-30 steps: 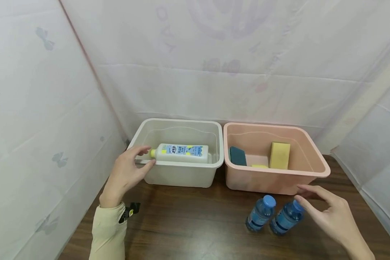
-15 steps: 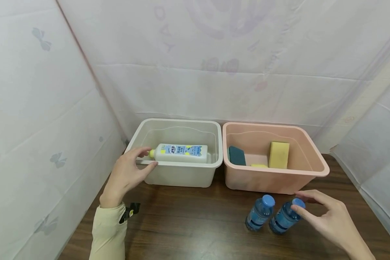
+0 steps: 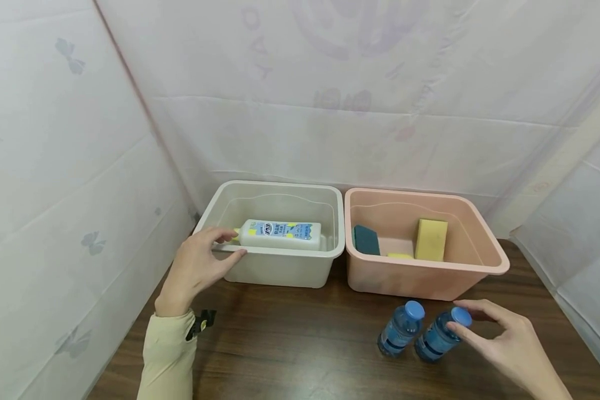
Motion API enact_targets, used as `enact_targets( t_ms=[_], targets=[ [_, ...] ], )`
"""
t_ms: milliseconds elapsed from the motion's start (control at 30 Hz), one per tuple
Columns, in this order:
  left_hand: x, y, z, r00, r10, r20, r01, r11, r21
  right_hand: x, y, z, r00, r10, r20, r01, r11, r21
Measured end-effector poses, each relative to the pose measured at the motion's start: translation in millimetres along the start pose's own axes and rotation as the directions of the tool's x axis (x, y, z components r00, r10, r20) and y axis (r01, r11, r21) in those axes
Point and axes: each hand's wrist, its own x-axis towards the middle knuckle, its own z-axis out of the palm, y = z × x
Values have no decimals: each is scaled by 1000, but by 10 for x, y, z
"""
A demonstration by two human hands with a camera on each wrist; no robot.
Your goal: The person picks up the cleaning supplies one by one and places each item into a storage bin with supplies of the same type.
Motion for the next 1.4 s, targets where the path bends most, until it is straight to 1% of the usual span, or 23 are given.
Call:
enact_targets(
  t_ms=[200, 633, 967, 1400],
  targets=[
    [5, 13, 2, 1000, 5, -10, -4, 1000, 6, 10, 5, 7, 1000, -21, 5, 21, 1000, 2],
    [8, 34, 8, 999, -25, 34, 25, 1000, 13, -14, -24, 16, 999, 23, 37, -22, 999, -26],
    [20, 25, 14, 1000, -21, 19, 21, 1000, 5, 3, -67, 13, 1000, 9, 20, -9, 1000, -25],
    [12, 21, 5, 998, -52, 42, 52, 999, -3, -15, -62, 35, 1000, -1, 2, 1, 1000, -16]
  ],
)
